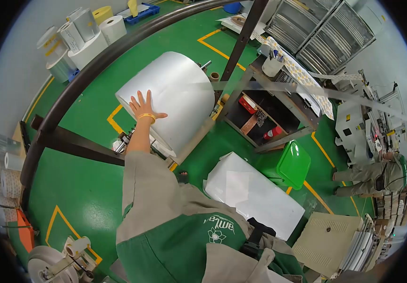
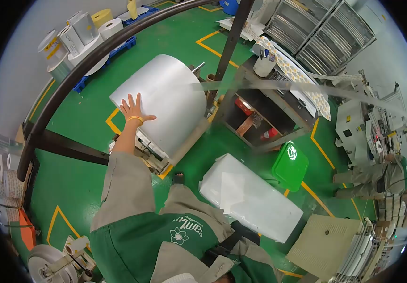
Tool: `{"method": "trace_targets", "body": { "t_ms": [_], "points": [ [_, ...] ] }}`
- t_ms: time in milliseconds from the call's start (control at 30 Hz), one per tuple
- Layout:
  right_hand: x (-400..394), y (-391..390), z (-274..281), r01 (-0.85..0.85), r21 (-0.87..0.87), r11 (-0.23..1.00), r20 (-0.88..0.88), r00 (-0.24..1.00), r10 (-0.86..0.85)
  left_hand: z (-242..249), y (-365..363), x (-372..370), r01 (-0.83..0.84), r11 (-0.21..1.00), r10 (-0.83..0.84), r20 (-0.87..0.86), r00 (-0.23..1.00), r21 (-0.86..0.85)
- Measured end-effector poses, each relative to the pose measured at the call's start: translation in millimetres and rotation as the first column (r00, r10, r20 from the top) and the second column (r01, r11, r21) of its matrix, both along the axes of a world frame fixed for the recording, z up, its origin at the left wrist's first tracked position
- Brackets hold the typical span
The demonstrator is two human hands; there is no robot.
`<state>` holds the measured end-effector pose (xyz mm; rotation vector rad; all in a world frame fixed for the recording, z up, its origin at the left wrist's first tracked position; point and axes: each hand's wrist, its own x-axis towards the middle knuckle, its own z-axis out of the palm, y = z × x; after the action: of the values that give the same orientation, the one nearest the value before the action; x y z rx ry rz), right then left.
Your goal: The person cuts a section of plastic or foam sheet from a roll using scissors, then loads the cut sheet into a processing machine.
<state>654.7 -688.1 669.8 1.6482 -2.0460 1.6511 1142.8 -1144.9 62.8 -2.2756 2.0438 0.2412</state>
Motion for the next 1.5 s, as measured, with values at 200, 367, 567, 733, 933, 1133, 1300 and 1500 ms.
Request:
{"method": "trace_targets", "body": {
  "t_ms": [200, 367, 567, 733, 933, 1133, 1300, 1500],
  "points": [
    [15.2, 71.6, -213.1, 0.390, 0.210, 0.897, 0.482, 0.756, -0.442, -24.5, 35.3, -28.2, 0.046, 0.989, -0.038, 0.057, 0.998, -0.139],
    [26.6, 111.5, -306.3, 0.454, 0.368, 0.811, 0.523, 0.620, -0.585, -79.8, 66.6, -55.4, 0.077, 0.967, -0.072, 0.027, 0.997, -0.241],
    [32.8, 145.6, -355.7, 0.489, 0.478, 0.730, 0.499, 0.533, -0.684, -104.1, 92.9, -77.6, 0.080, 0.972, -0.094, -0.055, 0.994, -0.219],
    [36.3, 164.8, -374.8, 0.512, 0.524, 0.681, 0.484, 0.479, -0.733, -118.5, 89.0, -93.9, -0.043, 0.986, 0.007, -0.217, 0.976, -0.163],
    [38.3, 186.9, -392.0, 0.521, 0.550, 0.652, 0.480, 0.442, -0.758, -71.1, 11.4, -92.5, -0.018, 0.817, 0.391, -0.575, -0.718, 0.577],
    [42.6, 206.2, -404.8, 0.534, 0.560, 0.634, 0.479, 0.416, -0.773, -76.8, -102.4, -55.9, 0.061, 0.697, 0.237, -0.150, -0.960, 0.714],
    [44.2, 230.5, -416.2, 0.548, 0.575, 0.608, 0.473, 0.383, -0.793, 42.4, -140.2, -44.4, -0.193, 0.929, 0.086, -0.690, -0.719, 0.317],
    [35.3, 276.6, -424.5, 0.578, 0.582, 0.571, 0.439, 0.368, -0.820, 200.2, -110.1, -37.8, -0.066, 0.986, 0.044, -0.622, -0.782, 0.154]
  ]
}}
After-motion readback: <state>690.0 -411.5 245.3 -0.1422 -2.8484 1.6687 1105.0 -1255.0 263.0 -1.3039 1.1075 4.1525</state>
